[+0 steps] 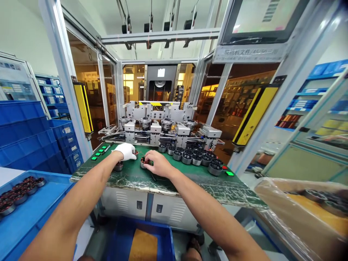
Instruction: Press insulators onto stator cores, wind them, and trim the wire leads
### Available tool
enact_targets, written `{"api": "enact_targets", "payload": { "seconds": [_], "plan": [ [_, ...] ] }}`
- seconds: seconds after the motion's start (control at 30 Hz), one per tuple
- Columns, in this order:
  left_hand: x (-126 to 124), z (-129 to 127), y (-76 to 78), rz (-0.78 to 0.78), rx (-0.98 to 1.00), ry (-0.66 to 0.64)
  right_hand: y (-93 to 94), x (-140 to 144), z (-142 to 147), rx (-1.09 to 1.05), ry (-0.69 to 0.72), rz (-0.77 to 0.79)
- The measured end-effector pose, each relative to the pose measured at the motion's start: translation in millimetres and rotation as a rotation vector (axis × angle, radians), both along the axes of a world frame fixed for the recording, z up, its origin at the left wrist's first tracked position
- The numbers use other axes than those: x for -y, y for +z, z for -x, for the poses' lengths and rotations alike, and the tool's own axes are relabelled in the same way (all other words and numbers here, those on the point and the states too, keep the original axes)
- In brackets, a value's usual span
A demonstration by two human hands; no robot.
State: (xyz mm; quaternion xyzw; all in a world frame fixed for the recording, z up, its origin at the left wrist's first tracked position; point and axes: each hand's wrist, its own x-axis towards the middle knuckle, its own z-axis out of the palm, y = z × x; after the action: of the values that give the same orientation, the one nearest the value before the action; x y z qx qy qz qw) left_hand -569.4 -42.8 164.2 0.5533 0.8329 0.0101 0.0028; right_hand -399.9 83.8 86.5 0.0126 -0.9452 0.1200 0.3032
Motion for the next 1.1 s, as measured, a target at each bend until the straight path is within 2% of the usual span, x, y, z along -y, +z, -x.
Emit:
{"api": "enact_targets", "payload": {
  "seconds": [0.13,0.33,0.5,0.7,0.9,1.1],
  "plan": [
    [27.1,5.5,3.7,-0.014,0.022,-0.037,0.2,-6.2,4.4,0.007,-0.044,0.034],
    [54.2,-12.7,-3.3,-0.071,0.051,-0.041,4.3,0.2,13.3,-0.003,-0.145,0.040],
    [58.1,-16.0,-9.7,-0.138,0.064,-0.065,5.2,21.1,14.8,0.093,-0.080,-0.029],
    [58.7,-16.5,-11.1,-0.148,0.052,-0.053,8.0,23.6,13.9,0.271,-0.061,-0.083],
    [58.1,-19.8,-11.5,-0.145,0.031,-0.036,17.9,27.3,-4.7,0.324,-0.038,-0.126],
    [56.0,-14.9,-14.7,-0.147,0.062,-0.047,12.6,22.4,-29.7,0.328,-0.026,-0.074]
  ]
}}
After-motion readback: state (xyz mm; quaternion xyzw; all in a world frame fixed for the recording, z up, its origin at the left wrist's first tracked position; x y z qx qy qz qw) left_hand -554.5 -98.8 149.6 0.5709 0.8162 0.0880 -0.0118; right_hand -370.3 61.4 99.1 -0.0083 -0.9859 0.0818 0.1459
